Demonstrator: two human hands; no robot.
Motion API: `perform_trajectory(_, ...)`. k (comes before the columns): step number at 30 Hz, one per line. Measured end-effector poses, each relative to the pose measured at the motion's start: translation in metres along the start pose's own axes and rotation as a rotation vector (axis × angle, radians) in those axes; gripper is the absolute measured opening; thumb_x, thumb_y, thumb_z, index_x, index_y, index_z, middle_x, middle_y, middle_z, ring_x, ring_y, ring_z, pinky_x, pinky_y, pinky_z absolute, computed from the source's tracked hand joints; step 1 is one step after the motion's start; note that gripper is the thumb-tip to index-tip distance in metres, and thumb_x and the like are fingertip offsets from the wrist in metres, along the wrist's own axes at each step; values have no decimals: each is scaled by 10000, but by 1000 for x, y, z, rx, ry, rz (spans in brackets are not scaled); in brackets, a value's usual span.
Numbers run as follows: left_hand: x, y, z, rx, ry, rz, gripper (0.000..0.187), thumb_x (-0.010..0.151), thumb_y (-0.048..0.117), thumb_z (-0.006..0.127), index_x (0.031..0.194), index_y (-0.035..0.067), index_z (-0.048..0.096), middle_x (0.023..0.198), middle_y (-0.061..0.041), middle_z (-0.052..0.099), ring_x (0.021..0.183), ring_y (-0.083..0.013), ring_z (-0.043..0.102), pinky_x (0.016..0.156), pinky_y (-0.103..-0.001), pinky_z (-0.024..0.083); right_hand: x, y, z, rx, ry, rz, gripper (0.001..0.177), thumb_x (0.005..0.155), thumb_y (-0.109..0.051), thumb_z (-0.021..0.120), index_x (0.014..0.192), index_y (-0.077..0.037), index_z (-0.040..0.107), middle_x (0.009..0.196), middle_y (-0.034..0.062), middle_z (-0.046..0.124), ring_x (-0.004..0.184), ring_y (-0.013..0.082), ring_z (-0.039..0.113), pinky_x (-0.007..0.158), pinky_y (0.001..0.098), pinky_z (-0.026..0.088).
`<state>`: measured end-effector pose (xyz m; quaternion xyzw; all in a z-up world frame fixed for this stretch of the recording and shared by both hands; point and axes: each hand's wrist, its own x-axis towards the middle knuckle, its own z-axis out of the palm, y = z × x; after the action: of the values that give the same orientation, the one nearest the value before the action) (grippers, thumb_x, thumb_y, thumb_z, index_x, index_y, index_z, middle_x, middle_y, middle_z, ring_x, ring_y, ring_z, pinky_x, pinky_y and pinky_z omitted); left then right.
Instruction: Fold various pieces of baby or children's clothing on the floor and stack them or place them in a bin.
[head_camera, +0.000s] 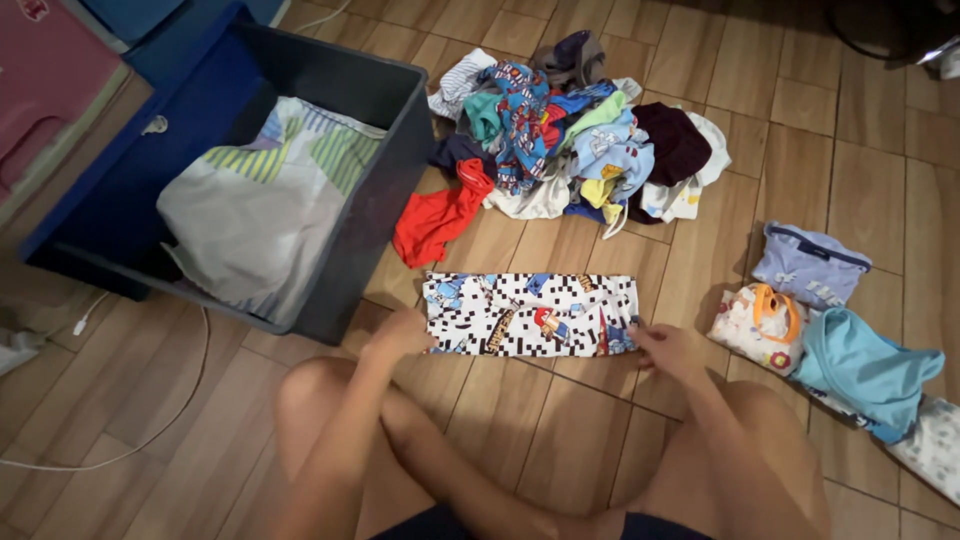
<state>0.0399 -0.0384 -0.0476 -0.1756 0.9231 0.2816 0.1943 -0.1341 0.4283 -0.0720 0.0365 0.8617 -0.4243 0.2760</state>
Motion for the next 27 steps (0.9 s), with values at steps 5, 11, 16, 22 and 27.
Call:
perform_trajectory(5, 37, -55, 56, -32, -3, 98, 323, 714, 284, 792, 941, 56, 768, 901, -216, 739, 868, -360, 746, 804, -456, 582, 26, 30, 14, 128, -1, -85, 399, 850, -391, 786, 1027, -34, 772, 769, 45, 717, 572, 126, 605, 492, 316, 486)
perform_trajectory(11, 15, -43, 44, 72, 19, 58, 350, 708, 283, 820, 963, 47, 773, 954, -234, 727, 920, -381, 721, 826, -471, 566, 24, 60, -2, -193, 210, -273, 311, 815, -288, 818, 939, -5, 792, 654, 126, 716, 586, 167, 646, 577, 348, 513)
perform_trajectory(16, -28, 20, -6, -66, -2, -13, 493, 666, 263, 863, 1092, 61, 716, 1016, -214, 738, 978, -363, 721, 873, -453, 559, 8, 61, -1, -303, 167, -242, 370, 831, -341, 813, 943, 11, 812, 717, 171, 742, 656, 212, 680, 659, 376, 536)
perform_trajectory(22, -13, 55, -18, -29, 450, 84, 404, 777, 125, 747, 1176, 77, 699, 1163, -230, 699, 1137, -434, 637, 947, -594, 447, -15, 31, 13, -123, 276, -221, 597, 788, -386, 841, 1082, 115, 702, 912, 208, 775, 836, 257, 754, 760, 385, 586)
perform_trajectory(27, 2, 66, -18, 208, 295, 94, 335, 845, 9, 592, 1145, 108, 704, 1201, -163, 698, 1189, -339, 639, 1158, -692, 237, -38, -13, 27, -222, 465, -418, 572, 855, -416, 800, 1176, 47, 701, 956, 224, 739, 882, 330, 696, 802, 411, 559)
